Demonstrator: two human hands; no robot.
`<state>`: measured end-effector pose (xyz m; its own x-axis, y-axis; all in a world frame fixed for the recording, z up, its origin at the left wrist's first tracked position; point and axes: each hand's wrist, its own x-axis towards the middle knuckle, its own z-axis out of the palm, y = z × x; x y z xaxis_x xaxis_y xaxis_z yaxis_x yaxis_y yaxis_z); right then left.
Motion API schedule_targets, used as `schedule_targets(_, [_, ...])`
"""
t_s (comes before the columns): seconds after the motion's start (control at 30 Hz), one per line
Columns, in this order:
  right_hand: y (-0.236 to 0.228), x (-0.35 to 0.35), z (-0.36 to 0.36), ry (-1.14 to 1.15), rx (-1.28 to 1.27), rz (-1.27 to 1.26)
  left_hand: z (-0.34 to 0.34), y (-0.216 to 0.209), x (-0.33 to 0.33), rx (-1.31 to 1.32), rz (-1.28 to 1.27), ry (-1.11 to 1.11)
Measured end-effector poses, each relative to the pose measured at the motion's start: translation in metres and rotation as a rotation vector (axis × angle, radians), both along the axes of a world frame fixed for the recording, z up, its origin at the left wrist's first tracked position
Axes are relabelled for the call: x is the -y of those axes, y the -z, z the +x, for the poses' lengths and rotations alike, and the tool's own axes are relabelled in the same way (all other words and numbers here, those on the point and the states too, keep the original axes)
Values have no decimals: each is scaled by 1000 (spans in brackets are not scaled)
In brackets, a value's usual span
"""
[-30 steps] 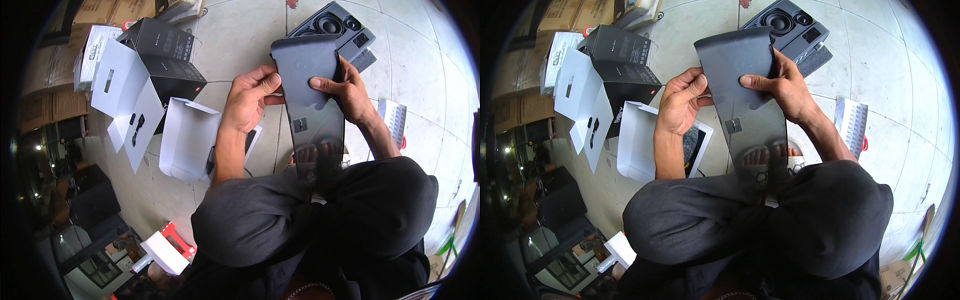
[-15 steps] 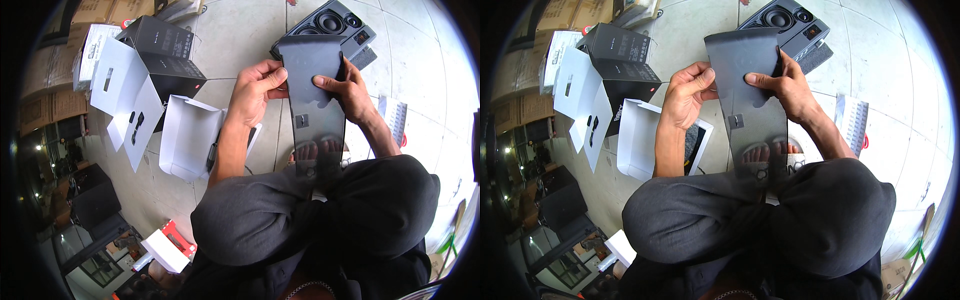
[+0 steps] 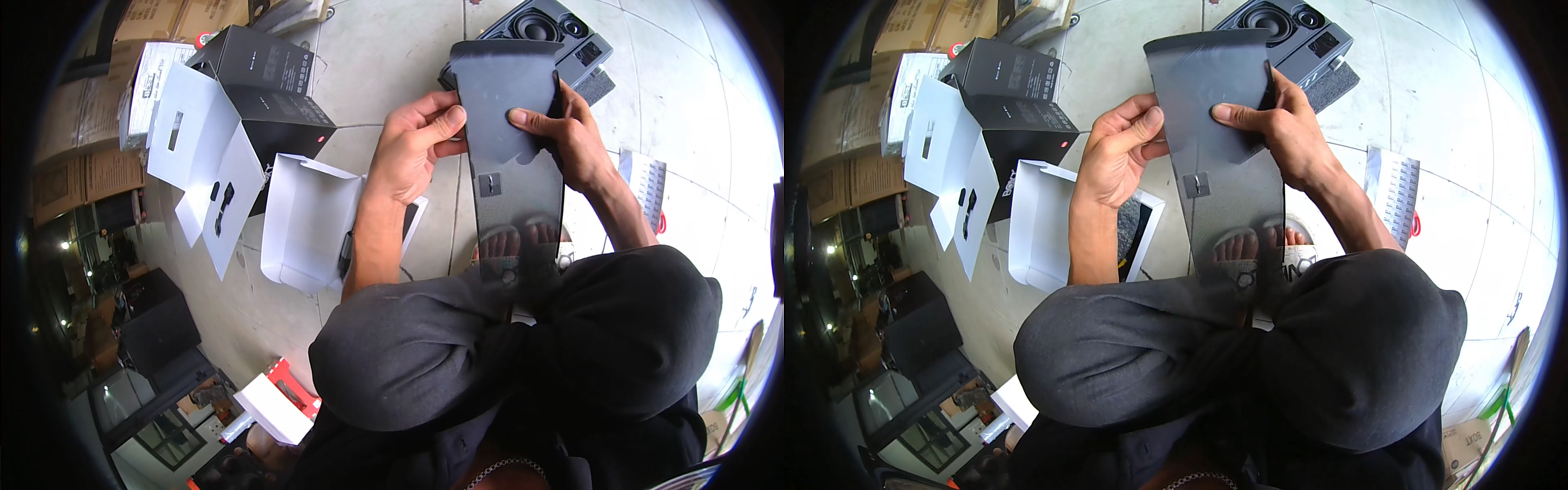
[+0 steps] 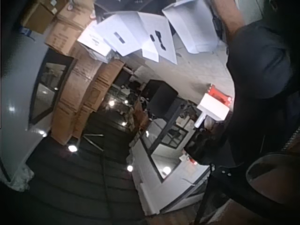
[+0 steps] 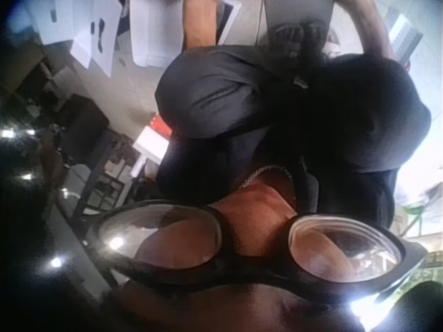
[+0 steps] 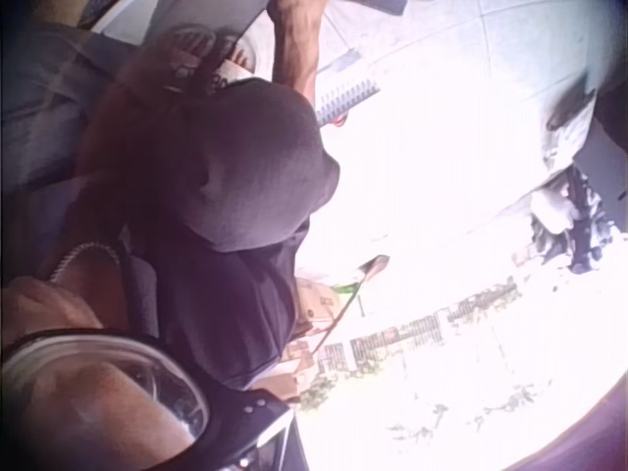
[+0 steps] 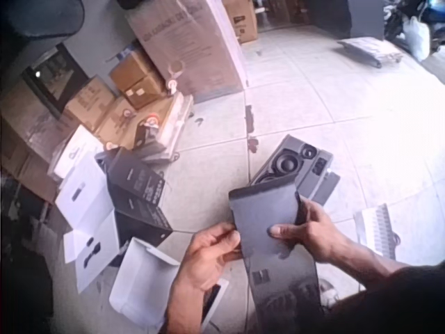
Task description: The person sits on the floor and assembles a portable speaker. They attach a front grille, apply adhesive tape to the edges, and secure a back cover onto the speaker unit.
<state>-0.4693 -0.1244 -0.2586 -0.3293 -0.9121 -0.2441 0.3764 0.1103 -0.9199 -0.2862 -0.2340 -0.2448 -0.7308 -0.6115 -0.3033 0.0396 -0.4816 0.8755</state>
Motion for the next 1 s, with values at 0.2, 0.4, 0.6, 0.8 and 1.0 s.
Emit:
schedule_targets(0.2, [4, -2, -2, -17, -51, 27, 2, 4, -5, -12, -4, 49])
schedule_targets(0.4, [-2, -2, -3, 15, -81, 50, 0, 3, -5, 49, -24, 30])
schedule_targets(0.6, [5, -2, -6, 15, -42, 46, 1, 1, -7, -10, 17, 80])
schedule_targets(0.8, [0, -3, -4, 53, -102, 83, 0, 1, -7, 43, -14, 71])
schedule_targets(1.0, [4, -1, -4, 53, -22, 56, 6, 5, -9, -25, 67, 109])
